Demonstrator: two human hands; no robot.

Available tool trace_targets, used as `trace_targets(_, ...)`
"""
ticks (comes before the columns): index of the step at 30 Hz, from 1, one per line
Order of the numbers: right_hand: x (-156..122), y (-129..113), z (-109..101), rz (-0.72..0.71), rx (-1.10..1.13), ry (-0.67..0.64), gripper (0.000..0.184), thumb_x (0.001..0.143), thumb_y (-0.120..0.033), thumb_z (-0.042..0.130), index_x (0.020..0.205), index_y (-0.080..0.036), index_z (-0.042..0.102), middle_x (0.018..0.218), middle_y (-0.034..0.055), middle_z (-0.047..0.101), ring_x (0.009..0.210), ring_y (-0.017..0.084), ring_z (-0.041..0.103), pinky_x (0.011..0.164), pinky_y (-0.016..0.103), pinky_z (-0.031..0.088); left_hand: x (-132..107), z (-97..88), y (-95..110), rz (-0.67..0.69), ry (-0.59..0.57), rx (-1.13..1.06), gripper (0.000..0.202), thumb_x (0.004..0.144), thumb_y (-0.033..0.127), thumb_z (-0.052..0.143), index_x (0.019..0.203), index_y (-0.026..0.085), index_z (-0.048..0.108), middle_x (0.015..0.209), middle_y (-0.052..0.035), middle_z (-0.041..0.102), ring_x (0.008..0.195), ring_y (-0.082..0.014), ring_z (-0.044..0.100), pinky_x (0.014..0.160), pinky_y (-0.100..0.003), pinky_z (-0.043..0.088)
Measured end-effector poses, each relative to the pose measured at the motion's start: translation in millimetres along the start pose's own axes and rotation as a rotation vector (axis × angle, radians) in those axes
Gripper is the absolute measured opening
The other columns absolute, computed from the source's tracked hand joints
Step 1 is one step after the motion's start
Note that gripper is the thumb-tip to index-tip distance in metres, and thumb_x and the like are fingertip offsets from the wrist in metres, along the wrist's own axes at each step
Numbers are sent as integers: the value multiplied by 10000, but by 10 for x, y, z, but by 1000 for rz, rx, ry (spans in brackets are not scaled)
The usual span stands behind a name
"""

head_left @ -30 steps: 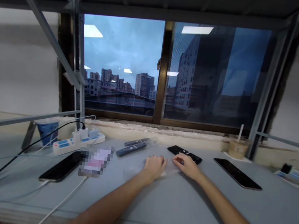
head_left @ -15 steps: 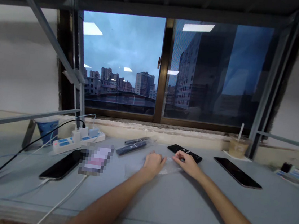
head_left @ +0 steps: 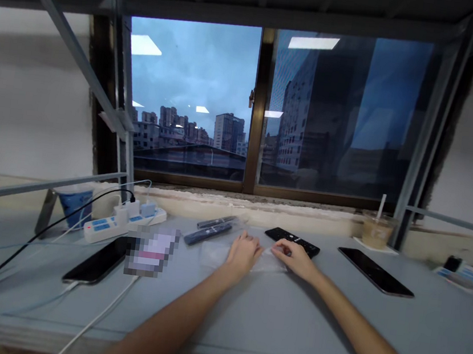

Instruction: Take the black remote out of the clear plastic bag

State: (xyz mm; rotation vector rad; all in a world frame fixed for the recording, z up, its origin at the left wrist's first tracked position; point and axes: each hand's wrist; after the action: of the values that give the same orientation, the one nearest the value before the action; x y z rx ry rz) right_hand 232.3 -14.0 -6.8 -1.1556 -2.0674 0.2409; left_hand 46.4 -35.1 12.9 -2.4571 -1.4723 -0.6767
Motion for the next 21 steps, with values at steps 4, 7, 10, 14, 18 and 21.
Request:
trace_targets(4,3,11,14,-3,8,-25,234,753,-365,526,841,-173,627,682,25,597,623,154,514,585,265,395,2,18,1,-45,-66,28,197,874,287,438,899,148,574,954,-81,599,1009,-238,463,824,-337,356)
trace_targets(7,3,29,22,7,17,-40,231,732,-342,551,863,-167,628,681,25,606,613,150,519,568,258,395,7,27,9,-60,-108,57,184,884,281,420,928,155,546,1001,-79,584,1015,-230,469,829,-336,351)
trace_targets(10,0,30,18,11,29,-54,217,732,-331,550,842,-163,631,684,28,616,603,146,524,559,255,394,12,32,18,-74,-141,66,161,888,258,417,954,157,523,1008,-77,588,1007,-221,493,833,-333,352)
trace_targets(14,-3,21,9,3,53,-76,196,729,-318,548,803,-164,644,657,25,622,578,143,526,543,252,394,9,38,20,-83,-159,60,144,890,246,415,968,163,504,990,-71,603,974,-211,530,818,-322,364)
trace_targets(18,-1,41,17,1,82,-77,196,719,-291,548,823,-158,647,699,39,643,600,151,546,558,257,413,-8,52,0,-97,-151,41,195,896,302,401,1008,166,485,976,-65,620,943,-200,560,819,-314,378)
trace_targets(21,3,49,33,6,100,-66,237,725,-264,517,894,-147,636,741,55,655,617,158,559,569,265,427,-13,78,-29,-110,-129,27,250,899,349,377,1020,161,488,975,-73,628,932,-206,572,823,-323,390)
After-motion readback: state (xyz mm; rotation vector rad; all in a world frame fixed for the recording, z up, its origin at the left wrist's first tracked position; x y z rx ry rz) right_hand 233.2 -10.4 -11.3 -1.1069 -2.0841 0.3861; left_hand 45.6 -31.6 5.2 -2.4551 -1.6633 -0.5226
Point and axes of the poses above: each hand's wrist, its own x-axis towards the middle knuckle, its own z-axis out of the palm, y = z × x
